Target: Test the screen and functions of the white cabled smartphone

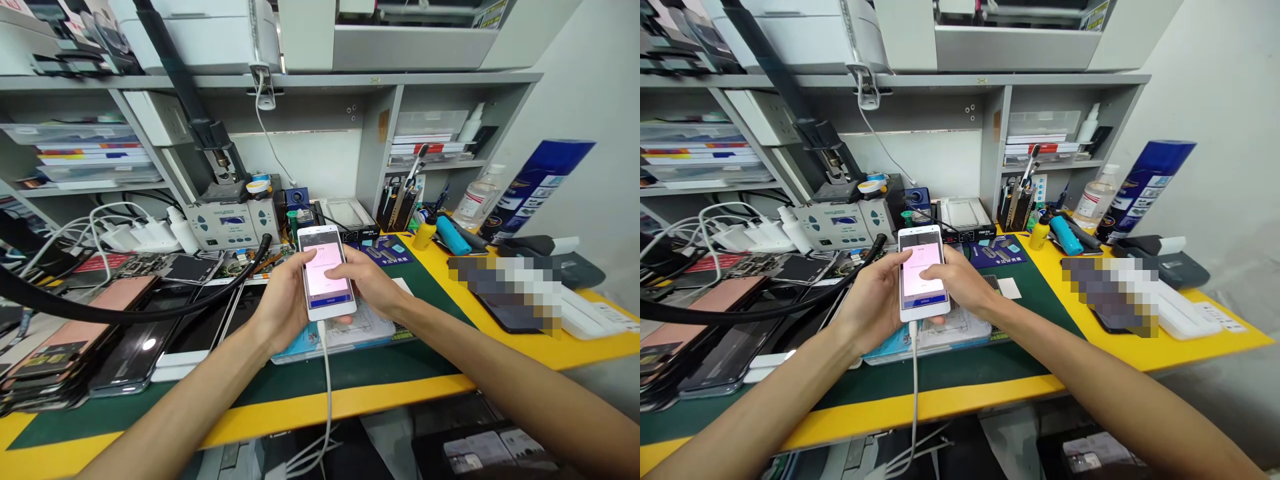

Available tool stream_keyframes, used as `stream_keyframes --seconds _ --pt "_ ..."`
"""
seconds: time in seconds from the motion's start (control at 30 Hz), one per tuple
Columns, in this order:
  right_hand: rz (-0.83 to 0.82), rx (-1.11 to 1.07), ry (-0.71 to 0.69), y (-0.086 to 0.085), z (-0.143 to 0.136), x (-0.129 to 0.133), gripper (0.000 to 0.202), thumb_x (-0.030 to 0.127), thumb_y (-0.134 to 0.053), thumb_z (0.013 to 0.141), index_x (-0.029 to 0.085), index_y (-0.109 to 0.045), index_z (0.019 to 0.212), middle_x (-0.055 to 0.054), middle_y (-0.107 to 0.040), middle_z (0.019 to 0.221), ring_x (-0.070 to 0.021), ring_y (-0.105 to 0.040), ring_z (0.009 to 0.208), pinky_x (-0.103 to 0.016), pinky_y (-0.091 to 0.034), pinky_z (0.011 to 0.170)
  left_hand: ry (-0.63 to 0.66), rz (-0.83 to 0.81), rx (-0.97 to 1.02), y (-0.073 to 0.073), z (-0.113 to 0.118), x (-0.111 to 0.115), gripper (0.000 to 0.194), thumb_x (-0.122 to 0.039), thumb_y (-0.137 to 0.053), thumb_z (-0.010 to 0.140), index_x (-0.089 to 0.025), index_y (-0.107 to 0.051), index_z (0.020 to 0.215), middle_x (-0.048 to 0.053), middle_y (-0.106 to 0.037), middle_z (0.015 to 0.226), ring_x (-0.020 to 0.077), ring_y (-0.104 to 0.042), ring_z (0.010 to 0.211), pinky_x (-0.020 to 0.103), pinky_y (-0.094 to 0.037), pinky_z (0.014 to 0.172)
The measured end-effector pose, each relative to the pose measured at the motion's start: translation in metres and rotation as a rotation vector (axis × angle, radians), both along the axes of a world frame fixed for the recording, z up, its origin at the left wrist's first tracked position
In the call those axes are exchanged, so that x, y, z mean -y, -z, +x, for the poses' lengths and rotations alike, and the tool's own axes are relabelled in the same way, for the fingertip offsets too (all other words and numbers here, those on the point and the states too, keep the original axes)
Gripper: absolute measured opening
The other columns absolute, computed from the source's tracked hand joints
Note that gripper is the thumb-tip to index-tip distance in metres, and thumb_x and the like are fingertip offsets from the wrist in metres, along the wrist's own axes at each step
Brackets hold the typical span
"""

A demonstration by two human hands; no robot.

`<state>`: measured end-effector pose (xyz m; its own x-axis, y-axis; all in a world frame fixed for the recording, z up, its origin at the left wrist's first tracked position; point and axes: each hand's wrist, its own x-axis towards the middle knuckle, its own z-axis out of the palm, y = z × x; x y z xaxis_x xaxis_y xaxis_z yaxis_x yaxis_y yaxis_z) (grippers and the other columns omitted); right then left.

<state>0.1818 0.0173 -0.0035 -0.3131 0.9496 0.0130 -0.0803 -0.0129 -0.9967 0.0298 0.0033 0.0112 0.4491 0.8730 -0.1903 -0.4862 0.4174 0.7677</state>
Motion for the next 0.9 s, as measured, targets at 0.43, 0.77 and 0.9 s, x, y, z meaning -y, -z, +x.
stream_keyframes --seconds 0.43,0.77,0.9 --pt "-0.020 -0.037 0.000 -0.0017 -0.0007 0.0017 0.033 0.023 -0.064 0.075 0.021 -0.060 0.108 0.001 -0.064 0.081 -0.0162 -0.057 0.070 -0.028 -0.042 0.063 0.012 -0.003 -0.012 0.0014 -0.0012 0.0000 0.039 -0.033 -0.046 0.096 -0.015 -0.061 0.128 0.012 -0.072 0.101 0.0250 -0.071 0.078 0.037 -0.061 0.062" --pt "-0.063 -0.037 0.002 -0.0051 -0.0022 0.0062 0.042 0.026 -0.062 0.076 0.020 -0.059 0.117 0.001 -0.065 0.074 -0.0160 -0.056 0.062 -0.029 -0.040 0.062 0.023 -0.003 -0.017 0.0054 -0.0014 -0.0011 0.040 -0.037 -0.050 0.094 -0.015 -0.061 0.126 0.012 -0.071 0.097 0.0261 -0.070 0.079 0.036 -0.060 0.058" --pt "-0.066 -0.059 0.021 -0.0042 -0.0028 0.0061 0.042 0.023 -0.061 0.074 0.020 -0.060 0.116 0.000 -0.064 0.074 -0.0160 -0.056 0.065 -0.028 -0.040 0.063 0.013 -0.013 -0.025 0.0058 -0.0014 -0.0004 0.039 -0.040 -0.052 0.094 -0.016 -0.062 0.123 0.012 -0.071 0.094 0.0259 -0.069 0.080 0.035 -0.059 0.059"
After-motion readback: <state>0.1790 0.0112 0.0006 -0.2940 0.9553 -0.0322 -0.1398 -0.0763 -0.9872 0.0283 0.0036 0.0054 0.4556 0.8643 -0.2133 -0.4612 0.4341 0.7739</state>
